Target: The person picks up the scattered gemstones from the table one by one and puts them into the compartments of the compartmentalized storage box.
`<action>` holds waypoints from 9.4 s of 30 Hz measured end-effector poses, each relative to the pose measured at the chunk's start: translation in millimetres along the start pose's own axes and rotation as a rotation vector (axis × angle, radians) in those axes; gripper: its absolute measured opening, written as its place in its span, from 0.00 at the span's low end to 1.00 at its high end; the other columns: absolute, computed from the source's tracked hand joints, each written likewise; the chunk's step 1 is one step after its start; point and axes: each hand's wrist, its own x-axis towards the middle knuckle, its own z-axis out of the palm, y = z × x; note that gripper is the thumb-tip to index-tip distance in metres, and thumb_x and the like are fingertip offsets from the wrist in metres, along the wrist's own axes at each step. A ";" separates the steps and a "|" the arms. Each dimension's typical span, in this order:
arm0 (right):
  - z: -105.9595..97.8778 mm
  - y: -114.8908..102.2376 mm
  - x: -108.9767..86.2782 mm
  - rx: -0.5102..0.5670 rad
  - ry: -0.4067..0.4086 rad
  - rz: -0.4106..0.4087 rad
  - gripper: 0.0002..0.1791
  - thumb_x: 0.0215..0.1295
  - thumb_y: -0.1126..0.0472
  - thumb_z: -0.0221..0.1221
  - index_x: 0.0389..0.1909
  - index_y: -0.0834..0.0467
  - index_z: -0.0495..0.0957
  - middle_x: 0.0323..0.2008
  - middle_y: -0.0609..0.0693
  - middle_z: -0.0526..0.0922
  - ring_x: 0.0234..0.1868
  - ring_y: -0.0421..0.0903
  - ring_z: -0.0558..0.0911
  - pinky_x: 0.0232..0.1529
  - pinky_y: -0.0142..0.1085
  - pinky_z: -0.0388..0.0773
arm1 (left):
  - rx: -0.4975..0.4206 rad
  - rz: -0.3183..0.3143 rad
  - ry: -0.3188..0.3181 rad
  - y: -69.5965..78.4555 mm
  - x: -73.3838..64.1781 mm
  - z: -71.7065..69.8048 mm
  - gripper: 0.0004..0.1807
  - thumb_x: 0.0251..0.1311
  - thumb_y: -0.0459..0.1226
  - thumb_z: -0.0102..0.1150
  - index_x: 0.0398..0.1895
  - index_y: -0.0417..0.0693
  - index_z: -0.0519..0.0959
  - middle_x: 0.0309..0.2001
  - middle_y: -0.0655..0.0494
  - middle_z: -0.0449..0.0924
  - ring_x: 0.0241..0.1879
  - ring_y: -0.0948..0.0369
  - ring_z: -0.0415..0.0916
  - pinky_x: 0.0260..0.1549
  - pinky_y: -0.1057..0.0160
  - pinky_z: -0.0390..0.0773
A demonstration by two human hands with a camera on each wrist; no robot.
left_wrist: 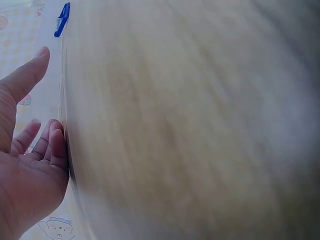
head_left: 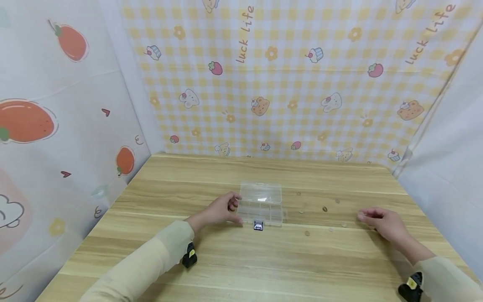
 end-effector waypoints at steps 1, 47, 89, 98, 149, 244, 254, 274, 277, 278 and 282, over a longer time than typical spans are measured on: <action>1.9 -2.0 0.4 0.007 -0.002 -0.002 0.33 0.65 0.43 0.61 0.56 0.68 0.75 0.49 0.60 0.81 0.37 0.37 0.76 0.33 0.34 0.75 | -0.001 -0.006 0.000 1.0 -0.2 -0.1 0.39 0.40 0.37 0.80 0.58 0.42 0.70 0.43 0.53 0.71 0.40 0.58 0.67 0.42 0.60 0.71; 72.7 -108.8 21.8 0.294 -0.131 -0.132 0.22 0.64 0.55 0.65 0.52 0.65 0.78 0.44 0.53 0.82 0.43 0.45 0.77 0.43 0.37 0.78 | -0.064 -0.014 -0.003 6.3 -5.4 -4.3 0.40 0.41 0.30 0.78 0.60 0.37 0.69 0.43 0.49 0.71 0.42 0.56 0.69 0.44 0.62 0.73; 165.9 -193.8 50.6 0.368 -0.211 -0.248 0.11 0.57 0.63 0.69 0.41 0.61 0.84 0.34 0.50 0.80 0.35 0.46 0.75 0.37 0.35 0.75 | -0.022 -0.008 -0.001 3.3 -1.2 -2.9 0.38 0.39 0.33 0.80 0.55 0.38 0.69 0.42 0.51 0.71 0.42 0.57 0.69 0.45 0.60 0.72; 179.9 -206.4 54.8 0.361 -0.220 -0.302 0.10 0.57 0.65 0.69 0.40 0.63 0.84 0.32 0.49 0.80 0.33 0.45 0.75 0.35 0.34 0.74 | -0.008 -0.014 0.001 3.9 -2.0 -3.4 0.39 0.40 0.34 0.80 0.57 0.39 0.69 0.43 0.51 0.72 0.43 0.57 0.70 0.47 0.59 0.72; 209.1 -233.4 53.0 0.049 -0.199 -0.382 0.05 0.54 0.62 0.72 0.31 0.56 0.86 0.29 0.47 0.75 0.32 0.44 0.71 0.34 0.36 0.69 | -0.019 -0.011 -0.007 -0.5 -2.4 -2.7 0.39 0.41 0.35 0.79 0.57 0.40 0.68 0.43 0.51 0.72 0.43 0.57 0.70 0.46 0.58 0.72; 6.6 -10.8 6.4 0.090 -0.157 -0.220 0.24 0.62 0.58 0.66 0.53 0.70 0.76 0.45 0.58 0.82 0.37 0.37 0.76 0.34 0.32 0.76 | -0.029 -0.017 -0.008 2.5 -3.1 -2.7 0.39 0.40 0.34 0.80 0.57 0.39 0.69 0.42 0.51 0.70 0.41 0.57 0.68 0.42 0.61 0.72; 13.1 -9.0 8.2 0.077 -0.222 -0.199 0.24 0.60 0.58 0.67 0.53 0.69 0.77 0.46 0.58 0.80 0.37 0.39 0.74 0.34 0.33 0.74 | -0.064 -0.008 -0.009 11.2 -7.5 -2.7 0.38 0.42 0.29 0.78 0.58 0.34 0.67 0.43 0.45 0.70 0.42 0.52 0.68 0.41 0.61 0.71; 28.0 -10.0 1.1 0.032 -0.127 -0.234 0.20 0.57 0.61 0.69 0.48 0.66 0.80 0.41 0.53 0.77 0.34 0.39 0.67 0.32 0.32 0.67 | -0.035 -0.022 -0.006 2.7 -3.0 -1.8 0.39 0.40 0.32 0.80 0.57 0.38 0.68 0.43 0.51 0.70 0.41 0.58 0.68 0.42 0.63 0.72; 28.2 -9.3 1.3 0.024 -0.129 -0.233 0.19 0.58 0.61 0.68 0.49 0.66 0.80 0.42 0.53 0.77 0.34 0.39 0.66 0.32 0.32 0.67 | -0.035 -0.022 -0.005 2.0 -2.6 -2.0 0.39 0.40 0.33 0.80 0.57 0.39 0.68 0.43 0.51 0.70 0.41 0.58 0.68 0.43 0.62 0.72; 28.2 -9.1 1.3 0.021 -0.129 -0.233 0.19 0.58 0.61 0.68 0.49 0.66 0.80 0.42 0.53 0.77 0.34 0.39 0.66 0.32 0.32 0.67 | -0.034 -0.024 -0.005 1.9 -2.5 -2.1 0.39 0.40 0.33 0.80 0.57 0.39 0.68 0.43 0.51 0.70 0.41 0.58 0.68 0.43 0.62 0.72; 27.7 -9.0 0.7 0.007 -0.131 -0.237 0.18 0.59 0.60 0.68 0.48 0.65 0.81 0.43 0.53 0.77 0.34 0.39 0.66 0.32 0.32 0.67 | -0.032 -0.028 -0.003 2.4 -2.7 -2.7 0.40 0.40 0.33 0.80 0.57 0.39 0.68 0.43 0.51 0.70 0.42 0.57 0.68 0.44 0.61 0.72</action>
